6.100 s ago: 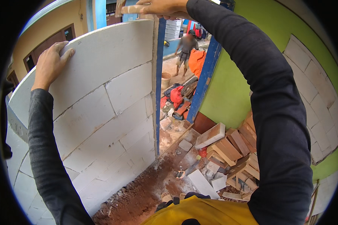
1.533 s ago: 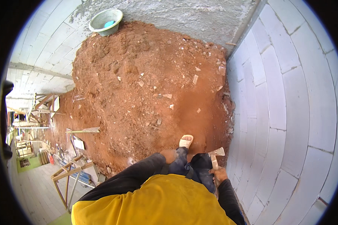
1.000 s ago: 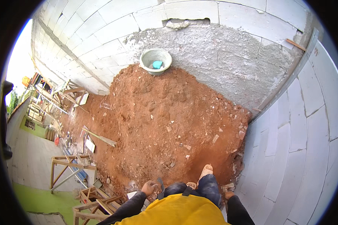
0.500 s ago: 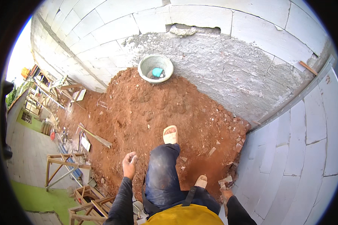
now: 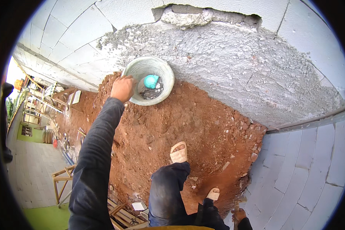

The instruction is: The person applies mortar to a partially built wall, places a white block, taps it into position with a hammer, retrieves a hand saw, and cuts the block to fit the wall opening. The person then retrieves a nail and hammer and continues adjusting the block placement.

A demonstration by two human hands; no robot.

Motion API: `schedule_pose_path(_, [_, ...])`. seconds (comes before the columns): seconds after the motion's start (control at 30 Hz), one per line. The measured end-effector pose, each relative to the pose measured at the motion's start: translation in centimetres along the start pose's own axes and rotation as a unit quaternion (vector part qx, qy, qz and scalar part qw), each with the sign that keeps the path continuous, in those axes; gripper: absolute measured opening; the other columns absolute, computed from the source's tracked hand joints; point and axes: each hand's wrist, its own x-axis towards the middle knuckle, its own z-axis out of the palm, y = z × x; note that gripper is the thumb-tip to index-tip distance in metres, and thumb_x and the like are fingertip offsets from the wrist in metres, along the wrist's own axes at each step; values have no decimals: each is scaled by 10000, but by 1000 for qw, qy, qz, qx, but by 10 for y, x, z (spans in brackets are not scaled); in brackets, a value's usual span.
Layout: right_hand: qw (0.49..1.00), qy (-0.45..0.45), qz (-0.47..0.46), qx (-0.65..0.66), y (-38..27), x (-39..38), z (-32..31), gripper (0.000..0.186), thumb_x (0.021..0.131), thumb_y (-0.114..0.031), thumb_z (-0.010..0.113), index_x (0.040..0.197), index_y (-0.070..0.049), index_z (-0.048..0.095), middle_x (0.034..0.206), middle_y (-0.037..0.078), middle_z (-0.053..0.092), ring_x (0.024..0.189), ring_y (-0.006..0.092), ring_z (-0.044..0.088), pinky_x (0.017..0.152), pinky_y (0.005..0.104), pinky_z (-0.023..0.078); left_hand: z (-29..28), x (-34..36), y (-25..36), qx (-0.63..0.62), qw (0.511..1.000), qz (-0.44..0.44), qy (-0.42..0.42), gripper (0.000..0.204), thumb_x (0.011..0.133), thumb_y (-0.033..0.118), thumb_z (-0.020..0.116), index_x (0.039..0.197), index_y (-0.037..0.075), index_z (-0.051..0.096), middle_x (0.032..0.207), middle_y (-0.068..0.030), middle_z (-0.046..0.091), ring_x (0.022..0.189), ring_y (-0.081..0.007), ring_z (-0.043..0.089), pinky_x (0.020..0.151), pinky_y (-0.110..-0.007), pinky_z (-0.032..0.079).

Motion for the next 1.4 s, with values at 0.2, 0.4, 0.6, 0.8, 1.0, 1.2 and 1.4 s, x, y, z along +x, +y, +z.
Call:
schedule_pose_path(0.2, [997, -23, -2, 72, -20, 13, 42, 322, 918, -89, 776, 1152, -62, 556, 738, 111, 605, 541, 233, 599, 447, 416, 521, 95, 69, 6, 20, 971, 12, -240, 129, 846, 194, 748, 936, 174, 839, 1016, -138, 807, 971, -362, 766, 864, -486, 595])
schedule_pose_path(0.4, [998, -59, -6, 22, -14, 18, 60, 346, 925, -66, 771, 1183, -51, 542, 730, 101, 603, 523, 221, 590, 427, 406, 516, 138, 72, 24, 1, 958, 107, -266, 267, 832, 202, 779, 1095, 238, 807, 1026, -103, 791, 1019, -343, 756, 890, -493, 582])
schedule_pose_path(0.6, [999, -40, 9, 10, -11, 14, 59, 411, 899, -88, 822, 1188, -47, 533, 731, 98, 603, 491, 219, 579, 418, 407, 523, 145, 80, 29, 46, 962, 141, -230, 279, 829, 209, 788, 1104, 163, 775, 1137, -98, 780, 1064, -344, 747, 925, -494, 587])
schedule_pose_path(0.8, [1000, -19, -1, 25, -14, 20, 53, 438, 888, -83, 826, 1199, -45, 520, 729, 99, 597, 497, 221, 583, 420, 411, 528, 146, 87, 27, -14, 965, 125, -231, 285, 809, 228, 791, 1077, 132, 777, 1123, -106, 779, 1085, -334, 739, 925, -478, 579])
schedule_pose_path(1.0, [999, -34, -17, 34, -23, 25, 60, 411, 894, -76, 803, 1194, -40, 524, 722, 98, 584, 500, 216, 576, 416, 403, 517, 157, 74, 29, -109, 969, 59, -216, 227, 817, 233, 756, 1023, 138, 772, 1079, -116, 769, 1044, -348, 729, 915, -477, 567])
schedule_pose_path(1.2, [1000, -11, -20, -11, -33, 15, 67, 369, 908, -78, 774, 1188, -46, 535, 719, 94, 582, 488, 212, 566, 408, 402, 498, 145, 75, 11, -143, 966, 108, -186, 199, 856, 254, 751, 996, 114, 775, 1070, -122, 727, 1078, -362, 702, 971, -474, 546])
schedule_pose_path(1.4, [1000, -5, -21, -22, -43, 12, 56, 349, 910, -79, 771, 1174, -54, 544, 715, 91, 576, 486, 212, 561, 411, 403, 494, 106, 78, -28, -368, 924, -37, -101, 171, 956, 173, 752, 1065, 47, 791, 1079, -111, 770, 1006, -213, 718, 938, -382, 547])
